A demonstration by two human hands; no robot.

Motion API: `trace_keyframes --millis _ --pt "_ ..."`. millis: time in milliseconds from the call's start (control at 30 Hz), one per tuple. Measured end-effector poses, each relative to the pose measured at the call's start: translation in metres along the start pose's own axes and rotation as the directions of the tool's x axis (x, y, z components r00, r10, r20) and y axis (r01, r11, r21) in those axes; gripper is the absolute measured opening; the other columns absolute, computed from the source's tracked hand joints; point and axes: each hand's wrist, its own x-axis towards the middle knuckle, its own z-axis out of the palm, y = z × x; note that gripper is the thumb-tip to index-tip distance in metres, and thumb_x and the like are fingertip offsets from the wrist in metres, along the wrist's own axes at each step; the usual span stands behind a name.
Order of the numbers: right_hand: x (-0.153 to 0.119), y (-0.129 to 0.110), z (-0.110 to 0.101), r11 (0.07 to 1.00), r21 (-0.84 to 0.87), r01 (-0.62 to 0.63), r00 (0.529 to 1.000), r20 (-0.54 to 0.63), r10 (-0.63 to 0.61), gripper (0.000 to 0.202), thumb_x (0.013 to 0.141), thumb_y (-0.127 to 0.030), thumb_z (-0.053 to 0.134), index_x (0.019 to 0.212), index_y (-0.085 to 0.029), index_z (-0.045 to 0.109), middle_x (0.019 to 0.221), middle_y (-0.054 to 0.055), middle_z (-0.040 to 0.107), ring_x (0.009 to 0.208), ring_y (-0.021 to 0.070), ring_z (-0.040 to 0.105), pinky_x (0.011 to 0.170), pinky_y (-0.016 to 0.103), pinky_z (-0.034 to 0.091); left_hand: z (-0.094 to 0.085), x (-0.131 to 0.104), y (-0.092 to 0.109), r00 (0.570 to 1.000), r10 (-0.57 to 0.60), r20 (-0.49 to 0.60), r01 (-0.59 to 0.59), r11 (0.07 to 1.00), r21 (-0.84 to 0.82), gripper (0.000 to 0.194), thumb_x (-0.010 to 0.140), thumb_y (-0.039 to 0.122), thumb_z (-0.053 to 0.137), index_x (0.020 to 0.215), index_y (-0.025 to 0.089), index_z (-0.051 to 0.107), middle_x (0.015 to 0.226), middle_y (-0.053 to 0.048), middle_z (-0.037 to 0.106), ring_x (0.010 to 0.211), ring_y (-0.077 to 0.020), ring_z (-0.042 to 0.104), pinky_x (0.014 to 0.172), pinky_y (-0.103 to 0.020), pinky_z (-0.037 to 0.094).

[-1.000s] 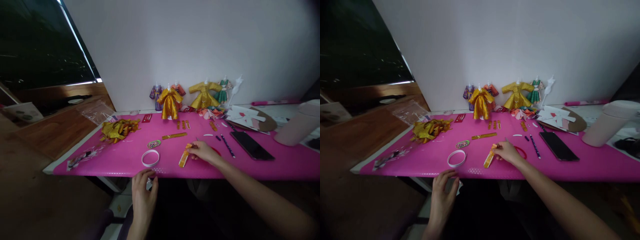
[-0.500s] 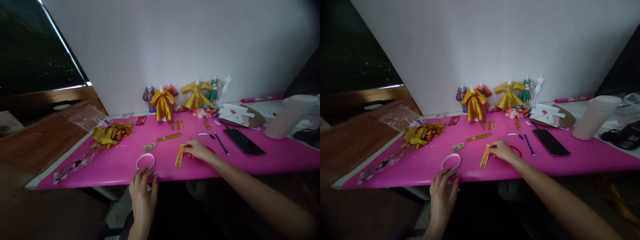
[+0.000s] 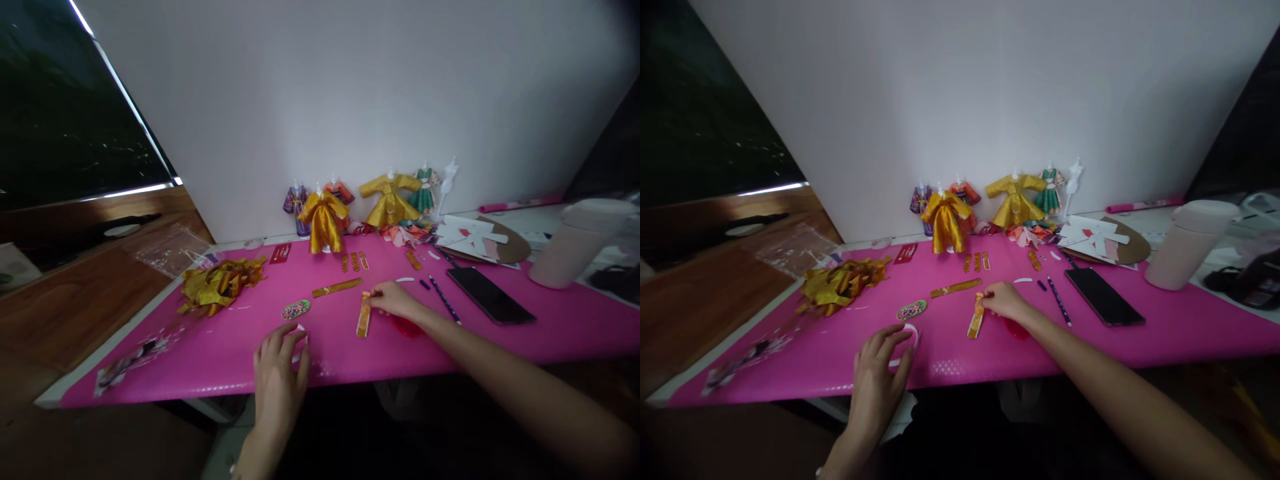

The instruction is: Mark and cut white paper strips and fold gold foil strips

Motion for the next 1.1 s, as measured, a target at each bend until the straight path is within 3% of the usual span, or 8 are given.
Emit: trace_keyframes --millis 167,433,533,667,900,1000,1100 --pt "0.008 0.011 -0.023 0.999 0.028 -0.029 0.999 -0.028 0.03 0.026 0.096 -0.03 0.062 0.119 -0.017 0.062 0.119 0.008 0.065 0.096 0.0225 0.067 0.081 0.041 0.058 0.013 0.035 0.003 0.979 0.147 0.14 -0.144 0.989 -0.027 0.02 0.088 0.012 0.054 0.102 0.015 0.068 0.108 -0.015 0.072 0.105 -0.0332 0.063 0.092 -0.056 0.048" --pt "0.044 0.022 -0.068 0.992 0.128 -0.01 0.996 -0.085 0.021 0.026 0.096 -0.029 0.063 0.119 -0.016 0.062 0.117 0.008 0.065 0.095 0.0221 0.067 0.08 0.041 0.058 0.037 0.084 0.032 0.87 0.285 0.403 -0.295 0.955 -0.037 0.025 0.085 0.011 0.06 0.107 0.018 0.069 0.111 -0.008 0.074 0.11 -0.0292 0.064 0.104 -0.054 0.043" --pt "0.052 0.026 -0.079 0.986 0.167 0.013 0.993 -0.119 0.007 0.024 0.096 -0.029 0.063 0.116 -0.016 0.063 0.114 0.007 0.067 0.091 0.0207 0.068 0.077 0.039 0.058 0.056 0.103 0.039 0.822 0.321 0.471 -0.353 0.935 -0.021 0.022 0.087 0.012 0.063 0.108 0.016 0.069 0.112 -0.009 0.073 0.11 -0.0288 0.064 0.104 -0.051 0.046" --pt "0.055 0.037 -0.086 0.976 0.214 0.045 0.985 -0.174 -0.007 0.02 0.097 -0.028 0.062 0.111 -0.015 0.064 0.104 0.005 0.068 0.081 0.0173 0.068 0.069 0.034 0.059 0.096 0.129 0.046 0.776 0.359 0.519 -0.423 0.906 0.005 0.018 0.093 0.012 0.059 0.108 0.014 0.068 0.117 -0.009 0.071 0.112 -0.0266 0.065 0.099 -0.05 0.049" --pt "0.052 0.049 -0.085 0.939 0.316 0.134 0.966 -0.254 -0.052 0.015 0.097 -0.028 0.061 0.095 -0.014 0.064 0.078 -0.002 0.065 0.058 0.0102 0.061 0.054 0.024 0.053 0.161 0.169 0.05 0.765 0.389 0.514 -0.453 0.892 -0.002 0.028 0.093 0.027 0.063 0.119 0.017 0.062 0.126 -0.01 0.065 0.11 -0.0277 0.064 0.092 -0.052 0.053" --pt "0.048 0.049 -0.086 0.914 0.366 0.174 0.961 -0.266 -0.076 0.02 0.096 -0.032 0.062 0.087 -0.014 0.064 0.068 -0.005 0.061 0.052 0.0094 0.057 0.052 0.024 0.05 0.177 0.176 0.053 0.782 0.385 0.49 -0.435 0.9 -0.013 0.033 0.093 0.029 0.063 0.124 0.018 0.06 0.132 -0.011 0.061 0.115 -0.0294 0.062 0.095 -0.054 0.051" --pt "0.042 0.044 -0.088 0.889 0.413 0.198 0.956 -0.284 -0.08 0.029 0.086 -0.045 0.068 0.081 -0.016 0.064 0.065 -0.004 0.062 0.048 0.0097 0.055 0.049 0.024 0.047 0.186 0.177 0.056 0.792 0.377 0.48 -0.42 0.908 -0.021 0.032 0.093 0.029 0.063 0.123 0.018 0.06 0.131 -0.011 0.062 0.114 -0.0291 0.062 0.094 -0.053 0.051"
